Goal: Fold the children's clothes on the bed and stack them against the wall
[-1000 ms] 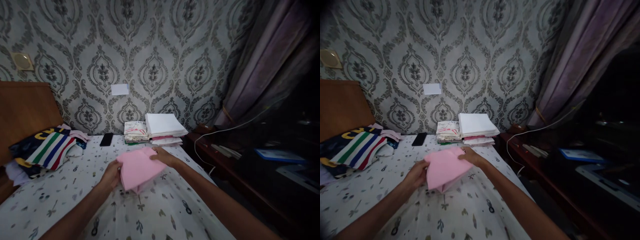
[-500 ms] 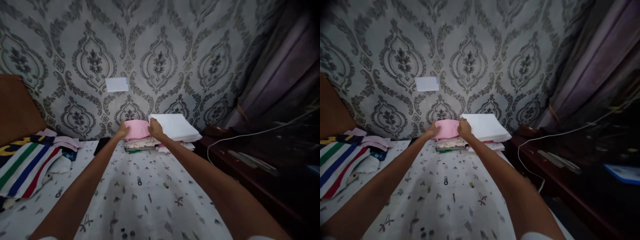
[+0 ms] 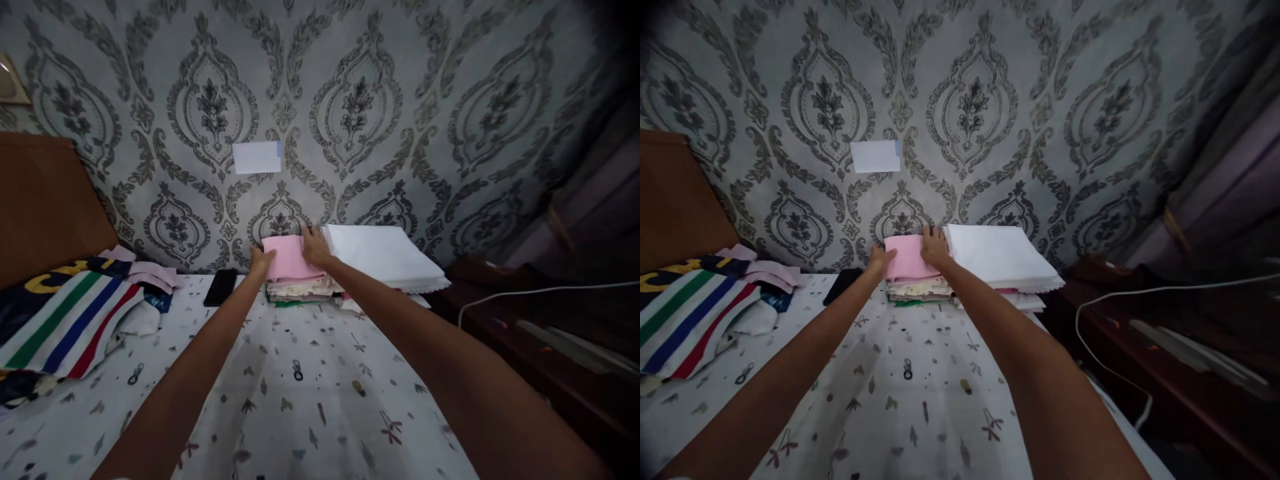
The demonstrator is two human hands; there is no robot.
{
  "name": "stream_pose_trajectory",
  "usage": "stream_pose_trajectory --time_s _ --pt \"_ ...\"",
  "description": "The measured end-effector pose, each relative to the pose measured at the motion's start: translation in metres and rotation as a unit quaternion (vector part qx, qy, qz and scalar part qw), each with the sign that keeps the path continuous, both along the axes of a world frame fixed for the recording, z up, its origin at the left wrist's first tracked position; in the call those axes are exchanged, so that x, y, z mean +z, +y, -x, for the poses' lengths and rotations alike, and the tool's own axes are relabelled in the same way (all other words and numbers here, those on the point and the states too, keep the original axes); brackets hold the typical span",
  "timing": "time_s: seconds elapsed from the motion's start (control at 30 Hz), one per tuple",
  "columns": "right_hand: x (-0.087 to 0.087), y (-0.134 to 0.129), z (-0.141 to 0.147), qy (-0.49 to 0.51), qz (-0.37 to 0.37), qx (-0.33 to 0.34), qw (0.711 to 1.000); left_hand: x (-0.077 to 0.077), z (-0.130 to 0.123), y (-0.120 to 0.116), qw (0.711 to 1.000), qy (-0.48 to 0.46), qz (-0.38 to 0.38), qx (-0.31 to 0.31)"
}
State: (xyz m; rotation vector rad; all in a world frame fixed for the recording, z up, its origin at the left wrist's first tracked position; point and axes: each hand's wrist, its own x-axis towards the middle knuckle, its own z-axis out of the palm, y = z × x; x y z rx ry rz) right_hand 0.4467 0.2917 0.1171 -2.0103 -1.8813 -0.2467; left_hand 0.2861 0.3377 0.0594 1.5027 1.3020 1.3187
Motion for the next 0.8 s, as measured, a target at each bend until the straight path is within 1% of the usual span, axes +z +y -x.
stream_pose_trajectory --time_s 0.07,0.13,0.27,0.37,0.47,0.53,0.6,0.7,0.77,0.8 --pt "0.007 0.006 -0.004 -0.021 0.024 0.015 0.999 -0.001 -0.001 0.006 0.999 0.005 0.031 0.01" --pt "0.013 0.009 -0.006 -0.051 0.04 0.013 0.998 -0.001 -0.002 0.007 0.999 0.018 0.042 0.012" --pt "0.022 0.002 -0.01 -0.101 0.049 0.026 0.993 0.004 -0.002 -0.005 0.999 0.041 0.007 0.023" --pt "0.031 -0.006 -0.014 -0.095 0.05 0.035 0.994 0.01 -0.002 -0.015 0.998 0.052 -0.028 0.032" --pt "0.043 -0.009 -0.017 -0.089 0.029 0.017 0.995 0.017 -0.005 -0.017 0.997 0.057 -0.04 0.03" --pt "0.046 -0.009 -0.017 -0.092 0.009 0.006 0.996 0.02 -0.007 -0.014 0.997 0.064 -0.031 0.028" --pt "0.044 -0.01 -0.016 -0.101 -0.007 0.0 0.995 0.021 -0.008 -0.011 0.997 0.075 -0.01 0.026" --pt "0.031 -0.02 -0.007 -0.114 -0.032 0.0 0.993 0.021 -0.005 -0.016 0.995 0.09 0.014 0.028" --pt "0.019 -0.029 0.001 -0.127 -0.076 0.03 0.989 0.018 0.0 -0.028 0.993 0.108 -0.004 0.045" --pt "0.012 -0.034 0.004 -0.131 -0.1 0.056 0.985 0.017 0.001 -0.035 0.99 0.128 -0.036 0.054"
